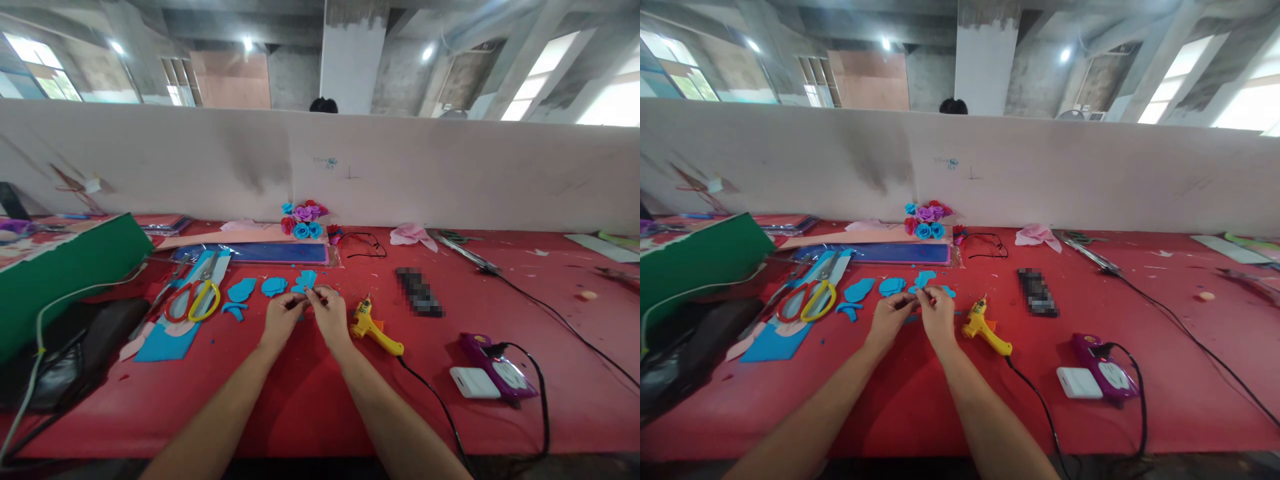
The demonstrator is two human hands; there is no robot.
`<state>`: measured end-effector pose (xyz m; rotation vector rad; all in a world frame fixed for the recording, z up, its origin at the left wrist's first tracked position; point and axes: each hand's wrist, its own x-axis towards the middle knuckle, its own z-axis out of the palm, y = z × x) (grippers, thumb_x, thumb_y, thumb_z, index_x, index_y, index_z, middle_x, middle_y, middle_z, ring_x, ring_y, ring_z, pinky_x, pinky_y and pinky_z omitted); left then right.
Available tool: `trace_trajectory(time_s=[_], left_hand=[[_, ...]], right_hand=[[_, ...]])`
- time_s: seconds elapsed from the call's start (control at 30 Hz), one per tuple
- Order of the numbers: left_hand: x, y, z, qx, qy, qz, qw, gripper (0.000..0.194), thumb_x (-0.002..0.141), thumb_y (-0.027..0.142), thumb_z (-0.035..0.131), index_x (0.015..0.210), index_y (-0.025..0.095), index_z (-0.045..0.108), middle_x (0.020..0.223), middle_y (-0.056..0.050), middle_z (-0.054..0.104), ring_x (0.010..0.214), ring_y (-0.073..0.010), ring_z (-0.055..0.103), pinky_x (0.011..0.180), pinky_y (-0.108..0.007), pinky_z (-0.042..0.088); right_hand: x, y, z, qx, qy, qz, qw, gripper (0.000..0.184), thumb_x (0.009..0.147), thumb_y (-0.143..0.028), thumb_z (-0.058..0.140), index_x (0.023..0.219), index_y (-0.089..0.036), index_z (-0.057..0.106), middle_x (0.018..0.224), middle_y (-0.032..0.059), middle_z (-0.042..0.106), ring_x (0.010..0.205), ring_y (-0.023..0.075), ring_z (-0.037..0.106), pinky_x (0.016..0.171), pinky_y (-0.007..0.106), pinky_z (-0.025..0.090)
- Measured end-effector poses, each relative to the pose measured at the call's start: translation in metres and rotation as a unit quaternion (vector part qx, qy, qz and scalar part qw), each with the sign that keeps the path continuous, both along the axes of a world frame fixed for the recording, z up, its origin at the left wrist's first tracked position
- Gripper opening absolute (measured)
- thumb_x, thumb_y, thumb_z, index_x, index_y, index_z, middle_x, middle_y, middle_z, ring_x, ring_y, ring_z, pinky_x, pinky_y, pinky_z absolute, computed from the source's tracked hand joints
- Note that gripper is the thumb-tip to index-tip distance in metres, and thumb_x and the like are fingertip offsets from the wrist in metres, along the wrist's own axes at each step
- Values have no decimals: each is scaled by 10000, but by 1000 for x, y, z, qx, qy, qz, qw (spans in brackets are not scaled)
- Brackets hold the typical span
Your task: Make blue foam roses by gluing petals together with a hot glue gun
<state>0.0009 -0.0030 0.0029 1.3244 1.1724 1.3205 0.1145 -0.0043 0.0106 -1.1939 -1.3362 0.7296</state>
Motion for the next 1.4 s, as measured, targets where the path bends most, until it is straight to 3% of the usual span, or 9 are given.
trace_trajectory(time_s=[0.27,0.37,0.43,0.57,0.83,0.97,1.1,1.23,1.4], left_hand=[[-2,3,-4,-20,-4,-27,999,183,669,311,677,778,179,740,752,-37,710,727,-170,620,686,-267,476],[-7,6,-5,-46,-6,-1,999,237,701,348,655,841,174,735,802,-53,708,729,-168,611,665,-269,472],[-9,7,-4,-46,-17,12,999,289,721,393,650,894,177,729,832,-50,705,724,-153,595,676,-261,461],[-10,6,0,-55,-82,-29,995,356,696,449,689,923,178,730,864,-58,704,787,-153,597,726,-249,449],[-5,-2,11,-83,-185,-71,977,291,650,352,752,867,158,742,841,-86,702,928,-211,612,799,-288,459],[-10,2,9,-52,-159,-64,984,216,648,330,751,780,159,742,794,-63,678,858,-188,602,781,-280,453],[-18,8,5,-18,-157,-44,986,132,651,285,742,672,164,691,710,-4,625,714,-123,551,707,-240,429],[-21,11,4,-35,-207,-9,978,170,587,240,771,577,158,622,611,25,578,618,-98,511,634,-224,408],[-16,9,8,-59,-248,2,967,197,535,223,798,590,154,622,622,19,601,617,-101,536,638,-227,425]], right_hand=[[1,2,-4,11,2,-12,1000,220,832,-336,476,696,-192,572,744,33,616,687,158,534,647,271,408],[1,5,-7,-4,28,-24,999,216,860,-342,395,747,-206,520,754,23,589,711,158,534,687,280,413],[0,6,-8,-12,39,4,999,233,869,-346,351,736,-213,488,728,12,556,689,152,519,680,276,412],[-5,4,-10,-22,36,69,997,234,853,-368,380,675,-227,436,624,-20,478,580,140,446,573,259,383],[-9,1,-9,-23,37,126,991,276,868,-390,395,656,-221,446,579,-29,447,528,121,409,504,239,367],[-9,1,-8,-24,37,136,990,323,875,-432,399,657,-212,493,569,-26,470,525,122,436,504,241,382],[-10,0,-8,-18,75,143,987,202,825,-404,498,786,-219,571,672,-10,577,624,145,547,608,261,462],[-10,-1,-8,-17,87,147,985,120,740,-316,605,797,-211,596,716,2,629,662,157,590,642,274,483],[-9,-3,-6,-22,61,133,989,117,761,-307,591,705,-208,617,675,1,645,654,161,592,625,274,483]])
